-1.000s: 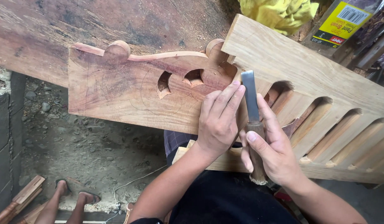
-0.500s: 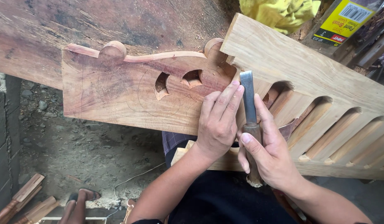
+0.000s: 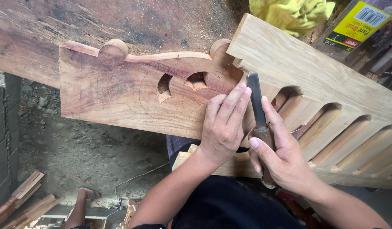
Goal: Using a chisel and sandpaper to shape and finish a decorative wooden furniture piece.
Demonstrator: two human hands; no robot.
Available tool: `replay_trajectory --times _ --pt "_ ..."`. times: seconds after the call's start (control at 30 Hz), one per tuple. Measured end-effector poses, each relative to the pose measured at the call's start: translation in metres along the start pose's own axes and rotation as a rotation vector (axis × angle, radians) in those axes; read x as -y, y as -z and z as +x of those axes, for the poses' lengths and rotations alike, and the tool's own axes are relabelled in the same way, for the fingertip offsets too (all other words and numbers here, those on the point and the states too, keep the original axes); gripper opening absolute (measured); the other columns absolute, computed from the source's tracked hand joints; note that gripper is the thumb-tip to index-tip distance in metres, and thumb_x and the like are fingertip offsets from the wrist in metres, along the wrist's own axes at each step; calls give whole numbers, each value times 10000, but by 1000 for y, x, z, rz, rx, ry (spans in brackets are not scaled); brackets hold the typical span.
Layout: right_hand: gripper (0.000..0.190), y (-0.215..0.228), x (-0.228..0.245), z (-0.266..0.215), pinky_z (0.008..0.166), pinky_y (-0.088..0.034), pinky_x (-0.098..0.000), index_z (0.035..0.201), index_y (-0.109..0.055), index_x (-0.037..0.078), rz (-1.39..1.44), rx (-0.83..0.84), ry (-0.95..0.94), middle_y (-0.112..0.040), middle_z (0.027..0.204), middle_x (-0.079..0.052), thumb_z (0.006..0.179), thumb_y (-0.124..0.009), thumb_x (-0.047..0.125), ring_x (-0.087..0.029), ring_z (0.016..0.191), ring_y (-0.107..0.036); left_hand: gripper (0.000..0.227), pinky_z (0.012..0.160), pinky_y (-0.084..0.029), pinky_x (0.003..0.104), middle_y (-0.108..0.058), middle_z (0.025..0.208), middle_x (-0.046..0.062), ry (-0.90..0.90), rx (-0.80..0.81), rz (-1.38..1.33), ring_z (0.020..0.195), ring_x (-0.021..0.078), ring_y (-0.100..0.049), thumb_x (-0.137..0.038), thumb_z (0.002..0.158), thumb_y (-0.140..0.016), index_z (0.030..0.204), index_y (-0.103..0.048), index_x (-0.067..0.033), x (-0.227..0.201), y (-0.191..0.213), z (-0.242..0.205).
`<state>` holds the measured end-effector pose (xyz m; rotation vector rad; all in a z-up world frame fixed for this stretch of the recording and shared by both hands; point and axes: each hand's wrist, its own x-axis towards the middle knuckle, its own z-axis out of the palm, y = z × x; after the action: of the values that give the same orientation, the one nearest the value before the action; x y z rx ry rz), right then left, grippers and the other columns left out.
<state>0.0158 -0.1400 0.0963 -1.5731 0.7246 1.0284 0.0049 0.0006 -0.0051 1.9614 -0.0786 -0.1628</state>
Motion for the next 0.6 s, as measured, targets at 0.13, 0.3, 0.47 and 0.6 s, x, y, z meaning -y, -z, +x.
replay_trajectory --times 0.13,0.3,0.47,0.6 --pt "830 9 1 5 483 -487 -254 1680 -144 191 -65 0 -33 -583 714 -26 973 -561 66 -101 522 -568 480 1052 -501 403 -563 1463 167 -7 2 8 1165 317 -577 42 934 -587 1414 -574 61 -1 -1 1" --pt "831 14 10 14 536 -518 -236 1611 -246 168 -652 100 192 -624 730 23 905 -684 149 -77 545 -620 363 1134 -505 432 -543 1394 181 122 -162 -121 1266 358 -600 43 982 -554 1344 -547 61 3 -9 -8" --pt "854 -1 -10 -3 481 -522 -255 1652 -125 204 -92 52 22 -588 870 -57 947 -596 105 -123 546 -593 407 1098 -509 413 -573 1401 178 10 -117 -67 1257 350 -616 37 962 -575 1368 -576 61 -1 -1 -6" --pt "848 -4 -22 -7 471 -513 -260 1689 -43 209 399 37 40 -563 989 -142 1000 -528 114 -151 548 -577 457 1056 -513 409 -587 1402 181 -53 -25 -18 1180 324 -603 -10 934 -609 1384 -588 68 -5 6 1"
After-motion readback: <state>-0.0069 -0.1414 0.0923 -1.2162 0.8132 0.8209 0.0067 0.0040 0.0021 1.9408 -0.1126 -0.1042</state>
